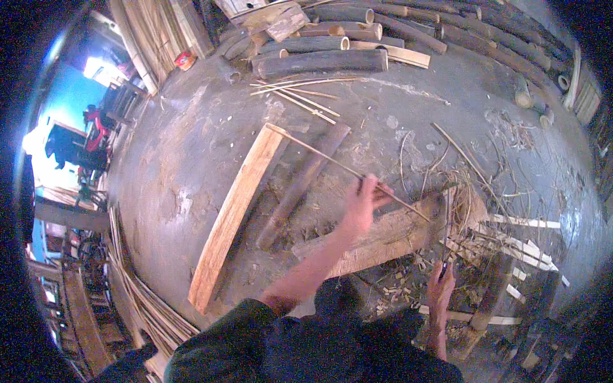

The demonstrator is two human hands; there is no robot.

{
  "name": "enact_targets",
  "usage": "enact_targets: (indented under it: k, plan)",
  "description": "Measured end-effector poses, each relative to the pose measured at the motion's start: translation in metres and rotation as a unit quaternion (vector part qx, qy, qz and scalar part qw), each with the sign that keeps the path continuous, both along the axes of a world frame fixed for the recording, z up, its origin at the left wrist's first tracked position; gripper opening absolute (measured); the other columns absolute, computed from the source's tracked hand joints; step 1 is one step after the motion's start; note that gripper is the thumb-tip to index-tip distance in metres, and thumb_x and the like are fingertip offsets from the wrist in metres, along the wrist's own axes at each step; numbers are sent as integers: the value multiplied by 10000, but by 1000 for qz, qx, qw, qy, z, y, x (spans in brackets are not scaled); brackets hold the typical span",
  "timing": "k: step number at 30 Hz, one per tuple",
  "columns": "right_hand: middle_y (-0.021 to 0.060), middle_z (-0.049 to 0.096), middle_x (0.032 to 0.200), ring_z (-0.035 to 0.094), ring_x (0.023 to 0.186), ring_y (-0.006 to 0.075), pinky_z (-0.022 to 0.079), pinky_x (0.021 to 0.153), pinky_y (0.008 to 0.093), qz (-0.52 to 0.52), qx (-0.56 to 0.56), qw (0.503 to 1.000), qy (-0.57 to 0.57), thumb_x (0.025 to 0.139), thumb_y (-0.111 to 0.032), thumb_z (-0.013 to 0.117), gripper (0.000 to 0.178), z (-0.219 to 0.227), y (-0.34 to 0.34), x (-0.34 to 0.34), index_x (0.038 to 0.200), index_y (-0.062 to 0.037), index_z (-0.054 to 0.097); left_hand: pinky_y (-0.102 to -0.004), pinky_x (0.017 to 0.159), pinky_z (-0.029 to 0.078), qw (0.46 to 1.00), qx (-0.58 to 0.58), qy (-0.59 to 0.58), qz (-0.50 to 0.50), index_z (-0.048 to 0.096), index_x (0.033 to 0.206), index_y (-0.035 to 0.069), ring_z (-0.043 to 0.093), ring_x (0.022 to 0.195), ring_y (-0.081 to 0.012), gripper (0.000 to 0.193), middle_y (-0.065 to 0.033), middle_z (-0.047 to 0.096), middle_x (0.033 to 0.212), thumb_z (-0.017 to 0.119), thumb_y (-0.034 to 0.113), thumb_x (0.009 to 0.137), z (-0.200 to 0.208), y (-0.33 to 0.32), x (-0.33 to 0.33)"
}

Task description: The person sits on the floor and uses a knife to sharpen thin bamboo sticks. They repeatedly hold each stick against a wooden block and shave the tip to a point, then place the finished sticks aside.

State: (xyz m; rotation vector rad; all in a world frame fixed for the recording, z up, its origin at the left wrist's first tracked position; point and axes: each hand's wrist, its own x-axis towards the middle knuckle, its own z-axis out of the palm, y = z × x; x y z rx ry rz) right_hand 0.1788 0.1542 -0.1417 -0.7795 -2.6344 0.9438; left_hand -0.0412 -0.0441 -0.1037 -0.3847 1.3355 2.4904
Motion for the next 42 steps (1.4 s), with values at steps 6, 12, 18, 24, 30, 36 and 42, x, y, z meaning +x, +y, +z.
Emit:
enact_targets:
  k: [6,12,18,24,30,36,42]
  plan:
    - [169,594,666,542,563,289,431,547,429,-20,-93,995,-42,993,-341,482,415,-4,-2,1,1135,43,549,-417,903,519,987,-110,118,-4,495,1123,-17,618,1018,-258,471,-162,598,1044,569,415,947,17,-102,-172]
    - [187,657,891,601,735,317,479,673,414,-36,-168,985,-25,999,-346,466,469,-13,-4,-1,1258,42,515,-470,939,453,772,-537,340,1,422,1300,-17,538,1108,-462,657,-279,548,1210,733,271,798,0,-128,-170]
    - [320,599,1160,579,1092,447,442,935,457,-67,-7,996,-60,989,-393,468,562,-21,-13,6,1286,85,482,-514,985,393,610,-770,184,-34,420,1322,24,443,1194,-440,721,-254,479,1235,767,300,753,-28,-187,-38]
    - [304,617,1091,592,1007,457,454,859,493,-45,-50,996,-67,979,-355,494,482,-6,-11,5,1202,70,526,-479,1123,273,541,-803,201,-150,370,1419,43,350,1328,-430,798,-273,394,1416,715,400,794,-63,-228,-14]
    - [341,586,1098,572,991,507,467,842,509,-32,-56,996,-61,952,-345,536,500,-2,-18,-5,1238,63,491,-406,903,483,691,-677,179,-180,482,1330,28,591,1067,-333,697,-207,599,1193,769,198,718,-51,-242,-24]
    - [305,594,1143,583,1061,430,459,895,461,-38,-62,994,-87,965,-324,532,460,-25,-21,4,1229,51,505,-377,897,456,911,-382,9,-153,468,1282,-69,533,1071,-229,676,-164,564,1170,787,239,772,31,-215,-72]
    - [239,659,906,643,796,409,500,691,442,-24,-12,999,-32,968,-301,538,427,-26,-24,5,1224,38,499,-382,757,481,971,-234,56,-11,453,1203,-18,530,947,-187,595,-80,531,1049,799,230,787,95,-197,-108]
